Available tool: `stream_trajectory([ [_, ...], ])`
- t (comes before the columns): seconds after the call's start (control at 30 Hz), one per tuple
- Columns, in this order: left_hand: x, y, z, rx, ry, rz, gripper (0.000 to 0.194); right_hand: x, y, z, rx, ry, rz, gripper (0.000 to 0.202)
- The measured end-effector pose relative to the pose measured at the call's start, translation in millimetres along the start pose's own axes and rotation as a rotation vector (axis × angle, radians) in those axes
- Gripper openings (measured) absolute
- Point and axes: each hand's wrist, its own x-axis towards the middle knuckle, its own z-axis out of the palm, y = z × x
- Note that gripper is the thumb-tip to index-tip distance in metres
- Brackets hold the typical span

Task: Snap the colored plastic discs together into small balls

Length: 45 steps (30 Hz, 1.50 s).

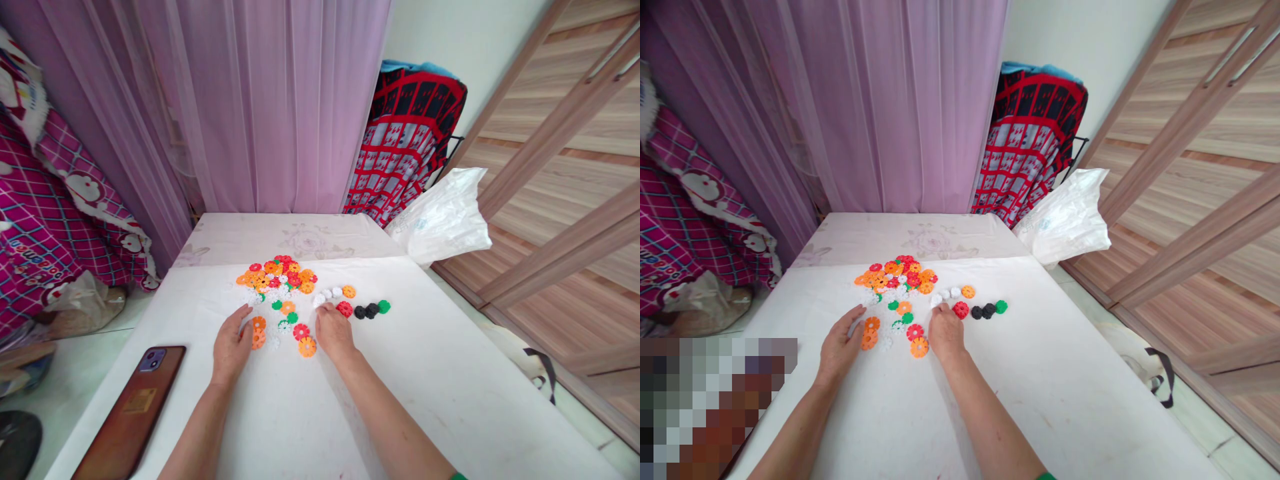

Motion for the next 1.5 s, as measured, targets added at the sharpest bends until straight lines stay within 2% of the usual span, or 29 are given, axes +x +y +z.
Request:
stream_trajectory([
  [0.27, 0.5, 0.1, -0.1, -0.007, 0.009, 0.013, 0.037, 8.9, -3.3, -3.3, 0.028, -0.006, 0.018, 0.036],
  [0.83, 0.1, 0.7, -1.2, -0.001, -0.002, -0.006, 0.037, 19.4, -9.5, -3.4, 0.043, 0.021, 0.064, 0.030],
  [0.97, 0.6, 3.2, -1.9, -0.003, 0.004, -0.011, 0.037, 7.4, -4.9, 7.1, 0.108, 0.089, 0.000, 0.029],
  [1.17, 2.3, 2.9, -1.9, 0.024, -0.020, 0.008, 0.038, -28.0, 11.3, 28.2, 0.260, 0.231, -0.176, 0.033],
  [1.5, 2.7, 3.3, -3.1, 0.068, -0.030, 0.034, 0.038, -50.7, 27.1, 32.9, 0.370, 0.319, -0.161, 0.032],
])
